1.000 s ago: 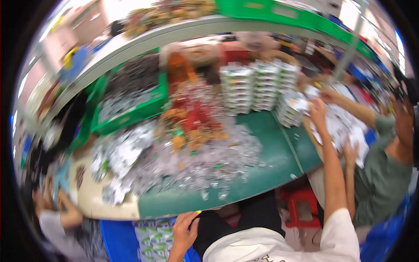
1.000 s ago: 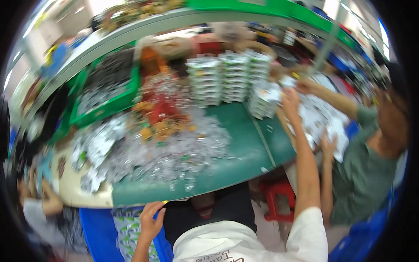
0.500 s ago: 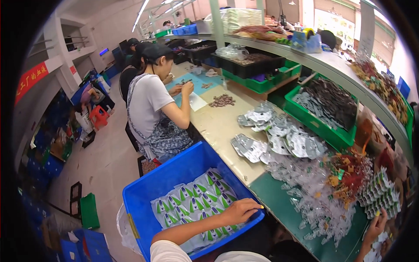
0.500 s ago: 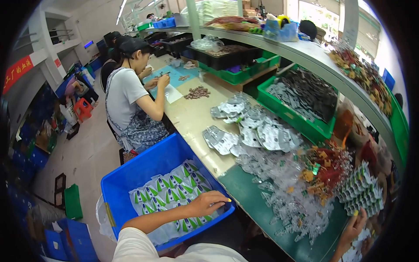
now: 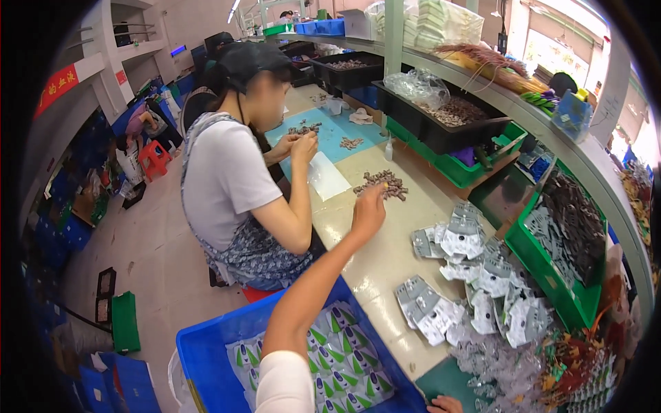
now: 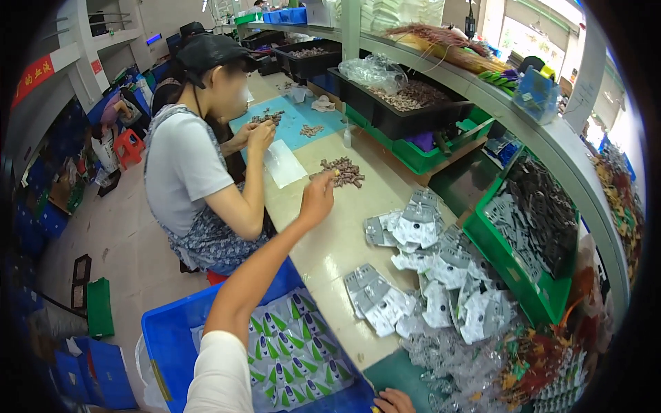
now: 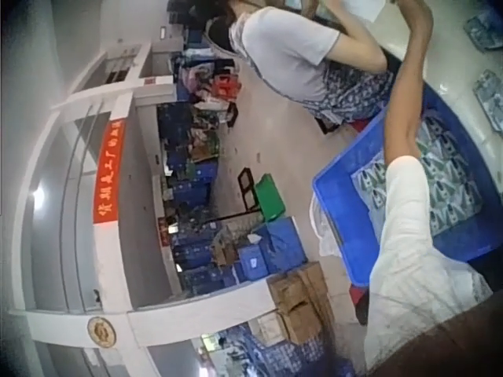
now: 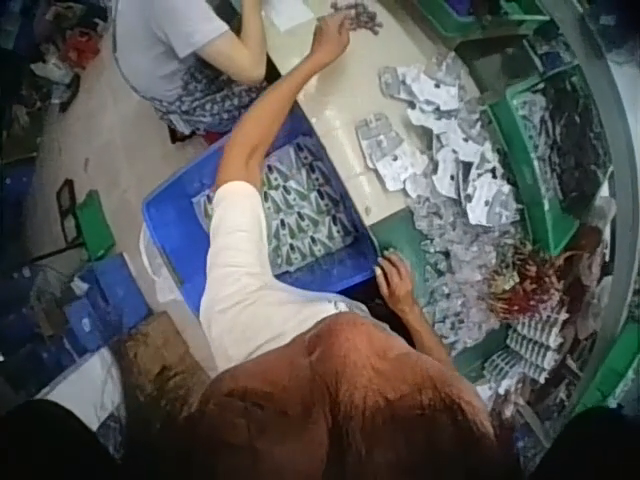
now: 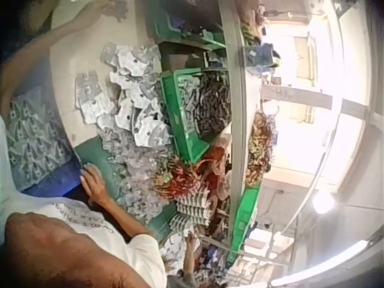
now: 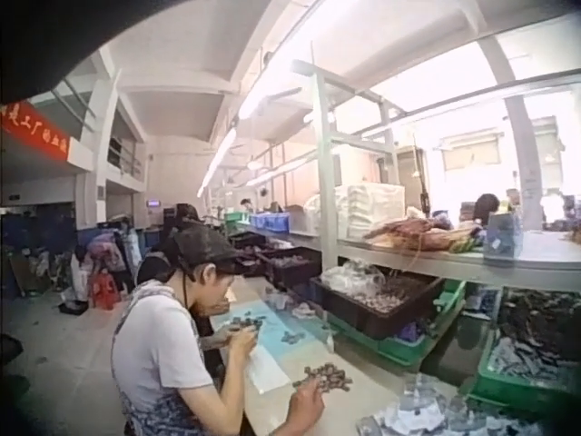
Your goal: The person assembles toy components by hand, connecting wiring and small pieces together. The person then fits the assembled parts into plastic toy housings and arranges the completed pieces into a blue container.
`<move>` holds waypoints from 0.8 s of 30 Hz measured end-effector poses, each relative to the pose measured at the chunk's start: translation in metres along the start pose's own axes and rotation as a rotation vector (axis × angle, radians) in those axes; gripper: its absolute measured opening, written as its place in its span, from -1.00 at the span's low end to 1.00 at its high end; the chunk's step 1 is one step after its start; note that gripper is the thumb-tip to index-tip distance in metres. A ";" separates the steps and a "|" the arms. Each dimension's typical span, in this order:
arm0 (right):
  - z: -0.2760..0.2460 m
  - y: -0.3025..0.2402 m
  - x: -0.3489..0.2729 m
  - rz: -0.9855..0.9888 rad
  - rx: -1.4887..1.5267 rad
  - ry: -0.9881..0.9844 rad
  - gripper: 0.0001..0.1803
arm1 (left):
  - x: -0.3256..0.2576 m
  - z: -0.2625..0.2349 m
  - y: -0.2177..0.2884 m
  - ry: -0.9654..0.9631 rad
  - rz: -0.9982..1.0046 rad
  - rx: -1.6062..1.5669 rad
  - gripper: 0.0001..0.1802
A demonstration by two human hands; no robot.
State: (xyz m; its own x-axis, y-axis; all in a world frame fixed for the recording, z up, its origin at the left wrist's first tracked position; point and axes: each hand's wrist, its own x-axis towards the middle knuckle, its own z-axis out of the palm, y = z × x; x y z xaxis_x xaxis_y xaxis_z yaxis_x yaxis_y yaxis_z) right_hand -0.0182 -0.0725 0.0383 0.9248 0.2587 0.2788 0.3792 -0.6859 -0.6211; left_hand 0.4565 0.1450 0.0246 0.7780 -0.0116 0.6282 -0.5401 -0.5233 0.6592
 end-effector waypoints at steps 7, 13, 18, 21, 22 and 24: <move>0.020 0.022 -0.002 0.179 0.024 -0.002 -0.66 | 0.131 0.074 -0.143 0.067 -0.190 0.333 -0.58; 0.025 0.030 -0.017 0.403 0.118 -0.183 -0.58 | 0.170 0.090 -0.199 0.014 -0.228 0.513 -0.60; 0.027 0.034 -0.024 0.595 0.185 -0.282 -0.53 | 0.171 0.100 -0.198 0.226 -0.130 0.520 -0.81; 0.026 0.032 -0.030 0.693 0.250 -0.366 -0.50 | 0.170 0.096 -0.201 0.185 -0.072 0.550 -0.75; 0.026 0.032 -0.031 0.721 0.271 -0.393 -0.49 | 0.168 0.094 -0.201 0.180 -0.072 0.558 -0.75; 0.025 0.036 -0.032 0.774 0.310 -0.445 -0.47 | 0.162 0.088 -0.194 0.165 -0.036 0.498 -0.62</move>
State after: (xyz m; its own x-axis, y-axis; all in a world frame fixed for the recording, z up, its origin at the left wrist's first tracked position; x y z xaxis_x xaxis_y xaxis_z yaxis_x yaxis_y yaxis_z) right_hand -0.0335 -0.0888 -0.0116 0.8256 0.0868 -0.5576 -0.4128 -0.5808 -0.7016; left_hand 0.7154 0.1696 -0.0381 0.7105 0.1276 0.6920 -0.2644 -0.8630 0.4306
